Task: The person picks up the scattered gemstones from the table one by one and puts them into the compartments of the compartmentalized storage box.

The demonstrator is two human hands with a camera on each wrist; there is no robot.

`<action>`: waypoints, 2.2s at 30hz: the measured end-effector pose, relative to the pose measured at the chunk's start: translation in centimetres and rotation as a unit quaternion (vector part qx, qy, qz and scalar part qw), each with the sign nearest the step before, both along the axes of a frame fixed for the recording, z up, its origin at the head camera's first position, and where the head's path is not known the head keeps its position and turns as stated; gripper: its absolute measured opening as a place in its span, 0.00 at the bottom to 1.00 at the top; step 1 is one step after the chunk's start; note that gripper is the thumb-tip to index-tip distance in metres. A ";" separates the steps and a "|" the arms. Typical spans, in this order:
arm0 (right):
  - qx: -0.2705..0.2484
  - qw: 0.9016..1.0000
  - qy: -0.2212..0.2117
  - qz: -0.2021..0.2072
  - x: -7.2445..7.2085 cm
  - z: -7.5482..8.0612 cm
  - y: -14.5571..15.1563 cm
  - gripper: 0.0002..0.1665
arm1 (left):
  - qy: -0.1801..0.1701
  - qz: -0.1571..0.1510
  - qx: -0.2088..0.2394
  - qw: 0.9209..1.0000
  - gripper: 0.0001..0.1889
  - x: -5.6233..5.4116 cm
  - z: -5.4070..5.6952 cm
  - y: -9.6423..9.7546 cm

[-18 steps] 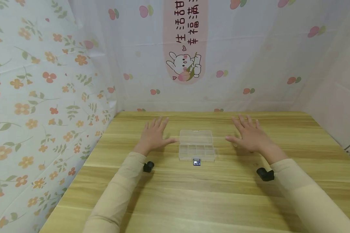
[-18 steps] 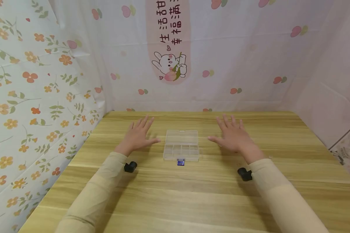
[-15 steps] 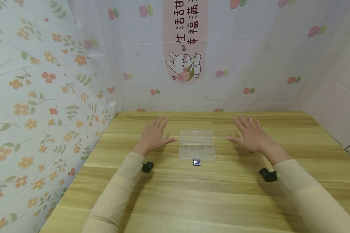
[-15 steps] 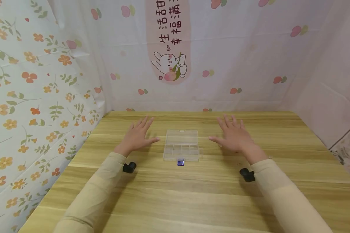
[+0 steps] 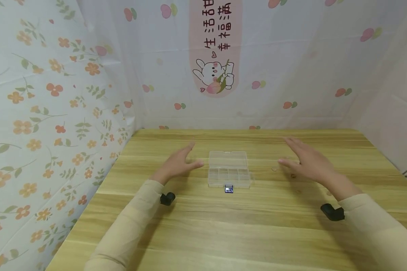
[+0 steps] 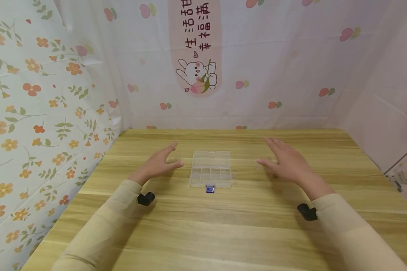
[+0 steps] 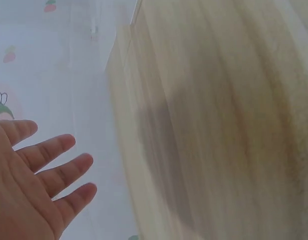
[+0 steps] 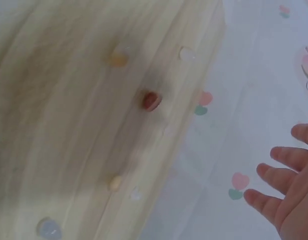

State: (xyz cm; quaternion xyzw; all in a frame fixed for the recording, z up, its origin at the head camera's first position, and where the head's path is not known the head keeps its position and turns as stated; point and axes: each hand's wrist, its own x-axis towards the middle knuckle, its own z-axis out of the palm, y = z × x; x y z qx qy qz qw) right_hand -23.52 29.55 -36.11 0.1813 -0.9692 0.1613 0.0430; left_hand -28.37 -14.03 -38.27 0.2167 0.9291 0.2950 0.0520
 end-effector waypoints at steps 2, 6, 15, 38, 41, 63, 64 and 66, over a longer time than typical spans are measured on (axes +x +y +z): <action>-0.011 1.000 0.005 -0.005 0.3 -0.1 0.5 0.52 | -0.018 -0.006 0.021 1.000 0.49 0.1 -0.1 0.1; -0.035 0.999 0.006 -0.023 0.9 0.0 1.2 0.50 | -0.050 -0.014 0.071 0.996 0.49 0.2 -0.4 0.3; -0.066 0.997 -0.003 -0.040 2.0 0.1 2.9 0.47 | -0.098 -0.028 0.149 0.984 0.47 0.4 -1.3 1.0; -0.186 0.980 0.010 -0.066 4.5 -1.1 7.2 0.35 | -0.201 -0.017 0.214 0.956 0.54 1.1 -3.8 3.7; -0.191 0.979 0.008 -0.075 4.8 -1.4 7.6 0.34 | -0.193 -0.017 0.202 0.960 0.53 1.3 -3.9 4.0; -0.191 0.972 -0.035 -0.135 5.6 -3.7 11.6 0.35 | -0.174 0.001 0.178 0.968 0.45 1.4 -4.5 4.9; -0.188 0.972 -0.040 -0.138 5.6 -3.9 11.8 0.36 | -0.173 0.001 0.177 0.969 0.44 1.4 -4.5 5.0; -0.182 0.972 -0.049 -0.140 5.5 -4.2 12.3 0.36 | -0.171 0.000 0.175 0.970 0.44 1.3 -4.5 5.0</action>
